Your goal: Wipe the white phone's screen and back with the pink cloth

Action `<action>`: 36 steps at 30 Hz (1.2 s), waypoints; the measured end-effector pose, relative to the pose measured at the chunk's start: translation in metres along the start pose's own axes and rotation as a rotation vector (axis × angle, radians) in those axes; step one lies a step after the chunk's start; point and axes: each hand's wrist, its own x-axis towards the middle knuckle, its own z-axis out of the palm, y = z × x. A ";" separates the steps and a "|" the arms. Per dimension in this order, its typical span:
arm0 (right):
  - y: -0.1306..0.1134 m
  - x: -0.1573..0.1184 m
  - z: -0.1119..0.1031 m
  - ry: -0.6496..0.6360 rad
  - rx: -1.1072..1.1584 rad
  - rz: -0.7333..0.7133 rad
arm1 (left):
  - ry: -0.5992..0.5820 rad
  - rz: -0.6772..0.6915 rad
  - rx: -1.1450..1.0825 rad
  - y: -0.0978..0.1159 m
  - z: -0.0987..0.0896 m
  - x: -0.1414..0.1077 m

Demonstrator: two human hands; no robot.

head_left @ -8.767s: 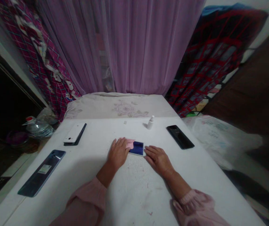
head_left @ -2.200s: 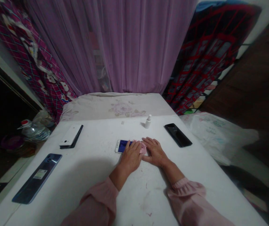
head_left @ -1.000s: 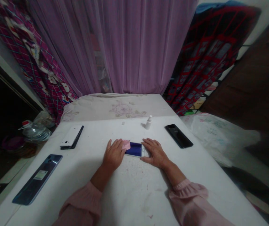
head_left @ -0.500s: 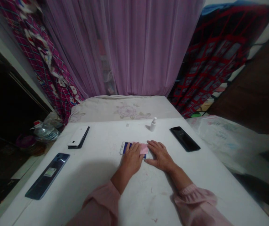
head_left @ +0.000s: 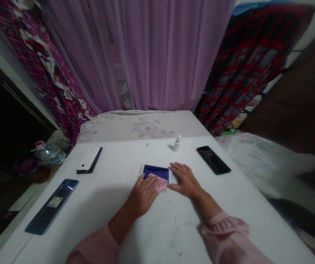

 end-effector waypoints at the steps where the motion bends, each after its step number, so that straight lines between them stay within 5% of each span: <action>1: -0.001 0.000 -0.001 -0.004 -0.002 0.007 | 0.012 -0.025 0.026 -0.006 -0.001 -0.005; 8: -0.004 0.001 -0.003 -0.023 -0.008 0.023 | 0.076 -0.149 0.108 -0.028 0.004 -0.005; 17: -0.002 0.000 0.000 0.009 -0.015 -0.008 | 0.001 -0.036 -0.010 0.017 0.015 0.029; 22: -0.004 0.000 -0.003 -0.004 -0.015 0.005 | 0.086 -0.034 0.037 -0.015 0.016 0.020; 26: -0.006 0.000 -0.004 -0.017 -0.012 0.022 | 0.114 -0.175 0.124 -0.034 0.022 0.020; 30: -0.006 0.000 -0.003 -0.010 -0.008 0.019 | 0.084 -0.284 0.118 -0.017 0.028 0.035; 36: -0.005 0.000 -0.002 0.019 0.002 0.001 | -0.005 -0.150 0.013 0.020 0.028 0.060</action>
